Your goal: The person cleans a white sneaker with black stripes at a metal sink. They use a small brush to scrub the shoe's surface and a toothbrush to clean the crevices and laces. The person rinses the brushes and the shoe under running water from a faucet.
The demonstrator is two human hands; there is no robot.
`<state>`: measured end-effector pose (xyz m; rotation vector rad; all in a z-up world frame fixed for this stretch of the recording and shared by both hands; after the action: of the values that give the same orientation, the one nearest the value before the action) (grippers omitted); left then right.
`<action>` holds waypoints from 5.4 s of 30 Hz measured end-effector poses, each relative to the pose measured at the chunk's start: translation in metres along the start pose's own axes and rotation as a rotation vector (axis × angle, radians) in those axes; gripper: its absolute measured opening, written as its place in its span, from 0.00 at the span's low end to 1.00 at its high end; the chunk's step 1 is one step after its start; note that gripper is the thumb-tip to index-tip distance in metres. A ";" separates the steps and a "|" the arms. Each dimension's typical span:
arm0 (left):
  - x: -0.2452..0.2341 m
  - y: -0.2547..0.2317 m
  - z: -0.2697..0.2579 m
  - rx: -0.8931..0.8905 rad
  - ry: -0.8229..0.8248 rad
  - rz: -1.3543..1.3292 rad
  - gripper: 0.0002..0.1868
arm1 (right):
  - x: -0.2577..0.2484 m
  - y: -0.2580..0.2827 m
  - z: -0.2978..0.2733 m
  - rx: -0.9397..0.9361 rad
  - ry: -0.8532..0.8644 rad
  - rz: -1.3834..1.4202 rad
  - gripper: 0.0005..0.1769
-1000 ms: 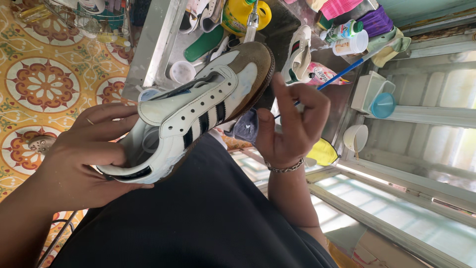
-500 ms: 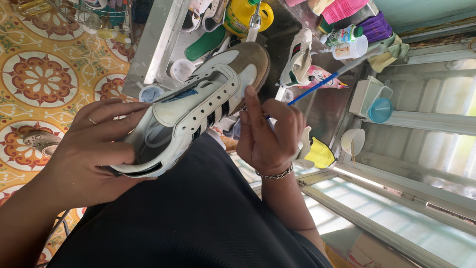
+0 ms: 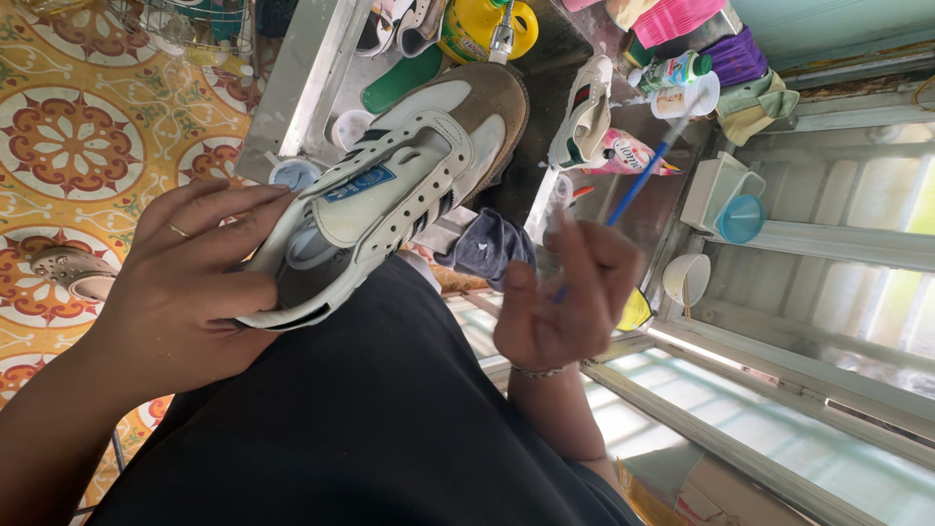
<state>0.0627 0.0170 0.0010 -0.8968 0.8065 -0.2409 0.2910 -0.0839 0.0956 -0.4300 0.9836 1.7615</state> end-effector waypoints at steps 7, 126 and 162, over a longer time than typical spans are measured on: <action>0.000 -0.006 0.005 0.004 -0.047 0.055 0.14 | 0.001 0.001 -0.004 -0.050 0.095 -0.222 0.25; -0.022 -0.014 -0.027 -0.311 -0.224 0.710 0.09 | 0.284 -0.152 -0.129 -0.074 0.764 0.548 0.18; -0.024 -0.035 0.015 -0.166 -0.099 0.874 0.11 | 0.041 -0.163 -0.011 0.598 -0.256 1.555 0.12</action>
<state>0.0613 0.0164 0.0465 -0.6296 1.0606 0.6377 0.4189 -0.0453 -0.0068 1.2553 1.7470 2.4762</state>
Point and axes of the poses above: each hand's wrist, its own z-axis towards the middle knuckle, its own x-axis out of the palm, y = z × x, the point moved 7 cm from there along z, towards the middle knuckle, and after that the axes turned 3 degrees about y, right-handed, at the moved point
